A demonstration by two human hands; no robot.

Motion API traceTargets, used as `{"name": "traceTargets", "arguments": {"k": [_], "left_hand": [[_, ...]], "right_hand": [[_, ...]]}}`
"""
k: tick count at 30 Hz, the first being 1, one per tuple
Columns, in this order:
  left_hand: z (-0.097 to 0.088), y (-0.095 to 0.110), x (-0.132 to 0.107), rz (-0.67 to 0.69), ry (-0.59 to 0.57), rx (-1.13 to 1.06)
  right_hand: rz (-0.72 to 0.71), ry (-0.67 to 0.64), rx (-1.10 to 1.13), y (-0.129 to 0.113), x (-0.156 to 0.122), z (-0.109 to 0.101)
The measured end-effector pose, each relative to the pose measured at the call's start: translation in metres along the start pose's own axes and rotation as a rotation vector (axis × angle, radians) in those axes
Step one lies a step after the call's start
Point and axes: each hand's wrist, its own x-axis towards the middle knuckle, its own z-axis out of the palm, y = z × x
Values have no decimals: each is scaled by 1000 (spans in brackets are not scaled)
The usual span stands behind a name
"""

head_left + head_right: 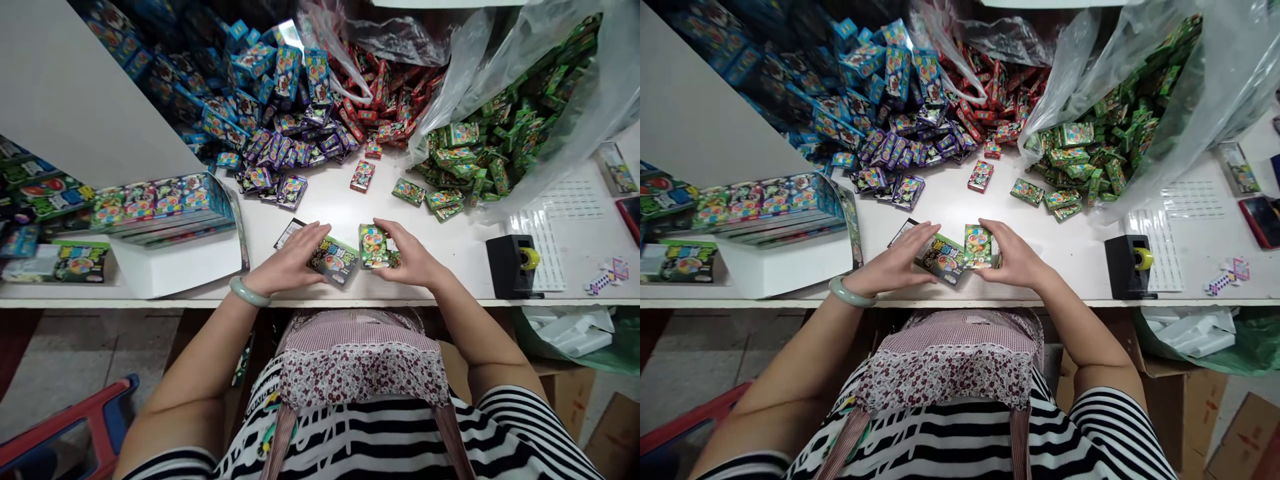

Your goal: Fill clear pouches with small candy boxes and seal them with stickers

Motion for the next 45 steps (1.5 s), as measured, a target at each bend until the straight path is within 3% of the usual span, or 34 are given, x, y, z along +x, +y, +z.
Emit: {"name": "traceTargets", "arguments": {"k": [3,5,7,9,11,13,19,25,30,35,38,45], "left_hand": [[-1,-6,9,-12,-244,271],[1,-7,15,-40,-284,352],[0,-9,16,-66,-195,366],[-5,-10,11,-76,-34,319],[-10,-9,5,-63,94,248],[-13,-7,1,-35,144,193],[-8,-5,0,12,119,202],[-4,-10,3,64,58,157],[-5,-12,1,47,91,142],[-8,-13,-5,24,159,128],[-7,-11,-4,3,203,91],[-1,-9,-5,-33,266,158]], "right_hand": [[38,59,53,14,-4,-2],[70,90,76,19,-6,-2],[109,131,73,21,-8,-4],[105,154,42,19,-11,-7],[29,126,-9,15,-10,-10],[-70,46,-67,10,-6,-10],[-130,-157,-175,6,14,-13],[-85,-219,-308,-3,21,-19],[-71,-209,-342,-5,24,-18],[-43,14,-362,-2,21,-22],[-16,83,-390,-6,20,-15],[-40,-36,-393,-13,16,0]]}}
